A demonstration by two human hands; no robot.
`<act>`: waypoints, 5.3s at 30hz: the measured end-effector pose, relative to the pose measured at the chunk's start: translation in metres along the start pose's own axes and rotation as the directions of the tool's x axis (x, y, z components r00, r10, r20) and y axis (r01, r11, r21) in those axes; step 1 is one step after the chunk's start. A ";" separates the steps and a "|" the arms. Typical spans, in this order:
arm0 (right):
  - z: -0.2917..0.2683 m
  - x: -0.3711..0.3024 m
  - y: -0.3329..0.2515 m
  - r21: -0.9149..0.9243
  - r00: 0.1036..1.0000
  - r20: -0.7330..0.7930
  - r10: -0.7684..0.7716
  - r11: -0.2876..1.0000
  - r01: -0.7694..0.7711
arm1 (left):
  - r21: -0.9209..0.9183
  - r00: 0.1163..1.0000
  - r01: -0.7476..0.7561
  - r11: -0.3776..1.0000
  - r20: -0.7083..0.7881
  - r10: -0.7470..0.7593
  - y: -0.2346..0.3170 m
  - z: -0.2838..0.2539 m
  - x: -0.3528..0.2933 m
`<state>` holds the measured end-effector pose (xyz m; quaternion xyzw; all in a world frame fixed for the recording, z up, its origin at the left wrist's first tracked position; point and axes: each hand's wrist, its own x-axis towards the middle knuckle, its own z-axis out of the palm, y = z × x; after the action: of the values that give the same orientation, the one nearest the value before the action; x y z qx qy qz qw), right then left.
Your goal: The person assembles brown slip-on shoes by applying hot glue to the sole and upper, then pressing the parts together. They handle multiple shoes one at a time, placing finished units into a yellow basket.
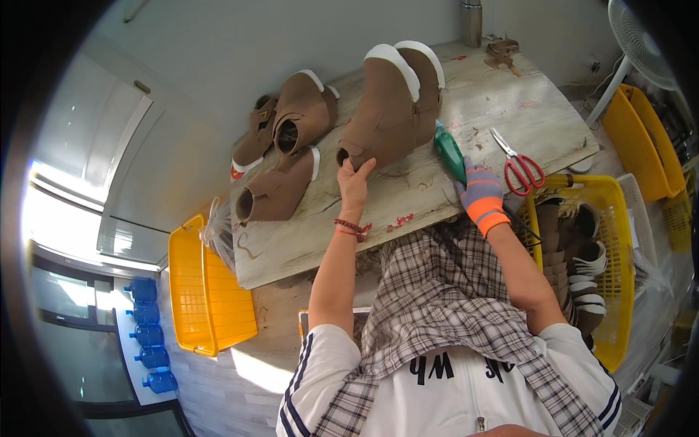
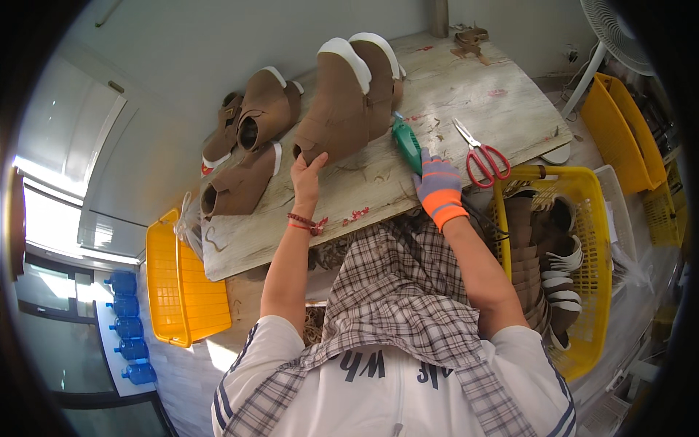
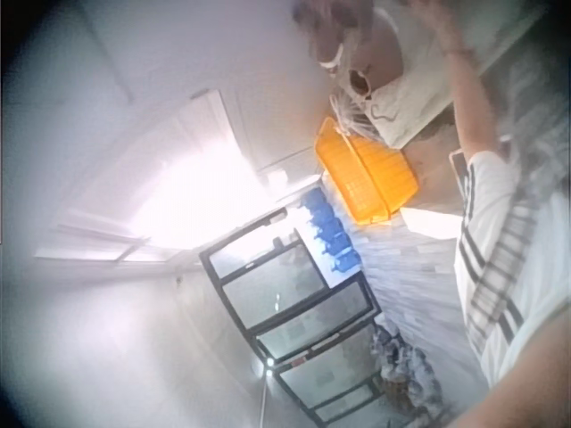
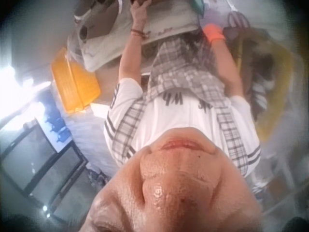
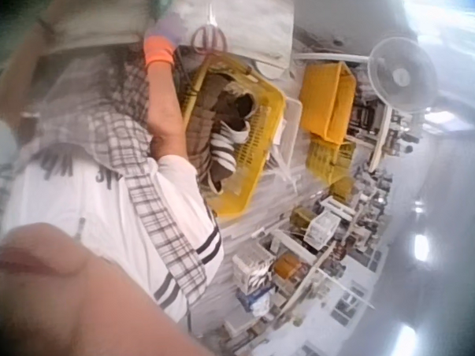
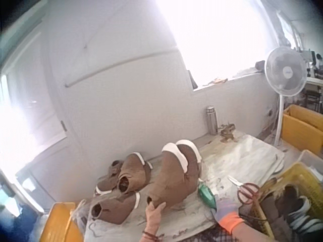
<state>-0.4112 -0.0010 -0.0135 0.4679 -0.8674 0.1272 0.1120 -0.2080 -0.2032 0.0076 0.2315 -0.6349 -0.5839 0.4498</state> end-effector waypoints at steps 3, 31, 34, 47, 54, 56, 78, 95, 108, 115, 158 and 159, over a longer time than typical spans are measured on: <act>0.001 -0.001 0.003 -0.020 1.000 0.006 0.013 1.000 -0.013 | -0.272 0.997 0.051 0.961 -0.044 -0.065 0.033 -0.002 -0.026; 0.018 0.019 0.046 0.881 0.914 0.386 0.124 0.245 -0.405 | -0.655 0.812 -0.235 0.718 -0.538 -0.225 0.178 -0.132 -0.165; -0.058 -0.020 0.005 0.825 0.954 0.297 0.051 0.489 -0.283 | -0.699 0.798 -0.245 0.672 -0.539 -0.270 0.184 -0.165 -0.209; -0.127 -0.080 -0.030 0.433 0.733 -0.427 -0.530 0.591 0.680 | -0.822 0.865 -0.062 0.566 -0.328 -0.381 0.186 -0.129 -0.223; -0.132 -0.087 -0.030 0.403 0.693 -0.477 -0.541 0.566 0.719 | -0.866 0.891 -0.013 0.500 -0.237 -0.386 0.184 -0.115 -0.218; -0.135 -0.088 -0.034 0.419 0.697 -0.475 -0.538 0.558 0.716 | -0.858 0.902 -0.028 0.513 -0.243 -0.357 0.183 -0.109 -0.218; -0.166 -0.081 -0.082 0.756 0.860 -0.253 -0.442 0.464 0.461 | -0.691 0.943 -0.235 0.684 -0.332 -0.012 0.171 -0.047 -0.227; -0.176 -0.079 -0.093 0.902 0.940 -0.072 -0.333 0.381 0.204 | 0.170 0.832 -0.317 0.933 -0.422 0.360 0.139 -0.023 -0.223; -0.173 -0.078 -0.100 0.963 0.962 0.131 -0.238 0.261 -0.067 | 0.776 0.781 -0.344 0.529 -0.077 0.620 0.108 -0.031 -0.230; -0.177 -0.067 -0.096 0.958 0.952 0.205 -0.229 0.248 -0.147 | 0.761 0.809 -0.368 0.534 -0.021 0.588 0.100 -0.029 -0.242; -0.153 -0.061 -0.092 0.931 0.984 -0.061 -0.165 0.346 0.116 | -0.452 0.902 -0.426 0.783 -0.277 0.331 0.151 -0.025 -0.119; -0.151 -0.062 -0.091 0.927 0.983 -0.083 -0.165 0.349 0.137 | -0.433 0.901 -0.427 0.794 -0.279 0.333 0.149 -0.024 -0.119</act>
<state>-0.2898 0.0483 0.1205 0.5287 -0.5991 0.5766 -0.1706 -0.0953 -0.0871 0.1115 0.0329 -0.4566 -0.5963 0.6595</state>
